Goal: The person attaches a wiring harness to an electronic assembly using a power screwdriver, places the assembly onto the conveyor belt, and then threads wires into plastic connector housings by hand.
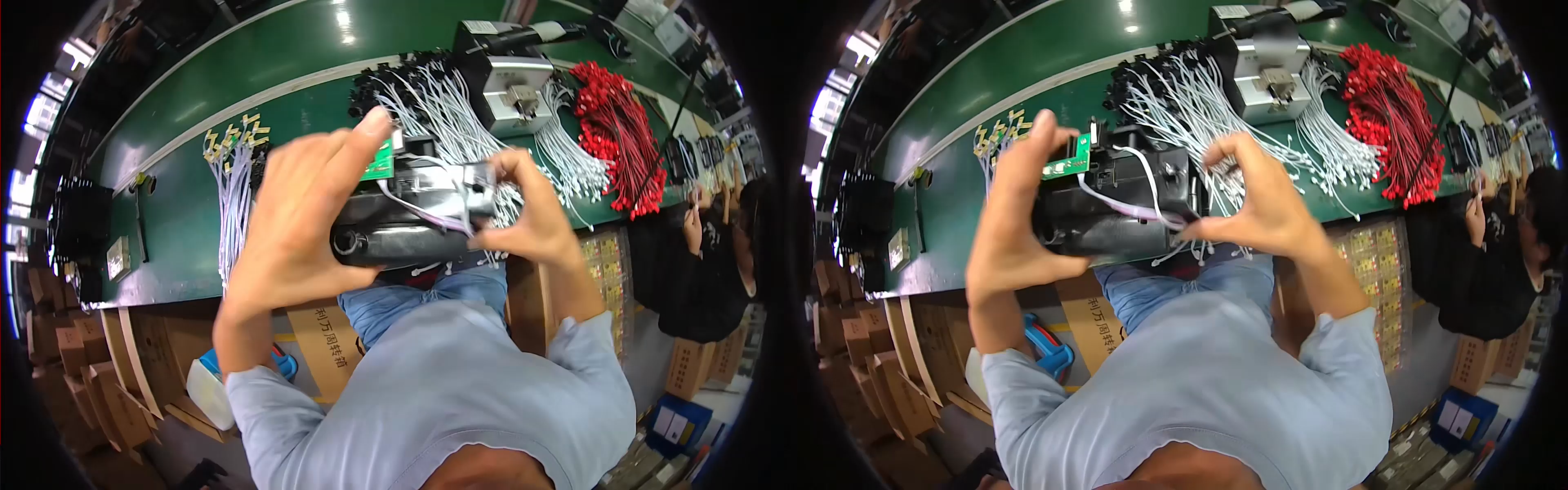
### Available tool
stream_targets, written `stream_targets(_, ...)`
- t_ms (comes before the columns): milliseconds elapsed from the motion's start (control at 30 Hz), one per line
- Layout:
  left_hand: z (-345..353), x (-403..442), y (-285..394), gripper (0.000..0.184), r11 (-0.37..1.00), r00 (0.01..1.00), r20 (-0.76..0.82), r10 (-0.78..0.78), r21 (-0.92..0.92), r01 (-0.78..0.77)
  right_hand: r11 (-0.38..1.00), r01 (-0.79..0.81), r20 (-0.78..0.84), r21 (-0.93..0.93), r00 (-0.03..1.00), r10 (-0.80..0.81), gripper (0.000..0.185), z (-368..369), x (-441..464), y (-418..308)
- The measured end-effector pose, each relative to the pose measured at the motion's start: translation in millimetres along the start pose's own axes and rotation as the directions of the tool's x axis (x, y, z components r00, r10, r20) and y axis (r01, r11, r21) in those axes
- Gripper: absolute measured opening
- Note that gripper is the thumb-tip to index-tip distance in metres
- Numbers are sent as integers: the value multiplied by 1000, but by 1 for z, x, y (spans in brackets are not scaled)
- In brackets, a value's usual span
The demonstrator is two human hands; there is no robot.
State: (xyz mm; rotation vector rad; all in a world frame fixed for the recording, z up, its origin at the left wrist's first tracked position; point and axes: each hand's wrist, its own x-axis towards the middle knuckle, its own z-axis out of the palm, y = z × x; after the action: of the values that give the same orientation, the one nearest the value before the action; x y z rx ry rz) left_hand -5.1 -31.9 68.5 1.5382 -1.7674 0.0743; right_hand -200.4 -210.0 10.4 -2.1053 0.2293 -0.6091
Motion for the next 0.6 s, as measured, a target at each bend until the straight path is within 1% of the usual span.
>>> stream_targets(33,-18,8,2,114,994,992,61,111,-26,-109,981,190,30,27,981,-191,79,-8,21,-16)
stream_targets(67,-33,19,7,117,981,979,73,189,26,-192,956,288,166,46,942,-292,85,-18,38,-20)
stream_targets(100,-39,24,7,118,956,961,-9,277,101,-274,921,383,294,76,873,-388,92,-29,56,-23)
stream_targets(133,-55,31,5,118,913,942,4,335,246,-326,812,573,305,-109,797,-521,94,-43,75,-32)
stream_targets(167,-69,37,1,119,843,920,28,391,389,-370,801,580,244,-150,806,-538,89,-47,92,-46)
stream_targets(233,-75,41,-7,120,700,911,-67,407,664,-263,662,628,212,-409,771,-600,84,-49,121,-77)
stream_targets(267,-69,38,-20,118,711,912,-220,345,695,-101,578,598,227,-555,777,-587,80,-47,136,-85)
stream_targets(300,-55,33,-47,98,825,843,-429,326,565,-31,479,549,233,-685,788,-570,76,-44,152,-92)
stream_targets(333,-34,25,-83,78,913,744,-610,272,407,-1,393,632,226,-668,676,-702,65,-36,171,-103)
stream_targets(367,-7,10,-118,61,959,741,-669,55,243,148,432,566,219,-702,748,-626,79,-31,195,-83)
stream_targets(400,29,-4,-140,38,891,726,-558,-402,-57,450,392,516,174,-761,746,-643,79,-21,223,-60)
stream_targets(433,57,-16,-161,27,872,787,-389,-479,-111,476,176,587,173,-790,489,-855,67,-13,255,-27)
stream_targets(467,88,-33,-187,22,836,816,-312,-486,105,538,310,341,97,-888,796,-598,74,3,280,-10)
stream_targets(500,105,-40,-194,29,803,833,-253,-492,237,546,289,333,110,-898,805,-584,75,14,307,16)
stream_targets(533,117,-45,-206,33,762,831,-229,-507,331,556,284,308,137,-908,859,-492,76,24,331,40)
stream_targets(567,123,-49,-213,38,713,825,-201,-529,421,560,230,287,151,-930,868,-472,74,35,351,66)
stream_targets(600,123,-45,-213,39,682,801,-217,-558,431,591,217,271,153,-938,884,-442,74,47,368,95)
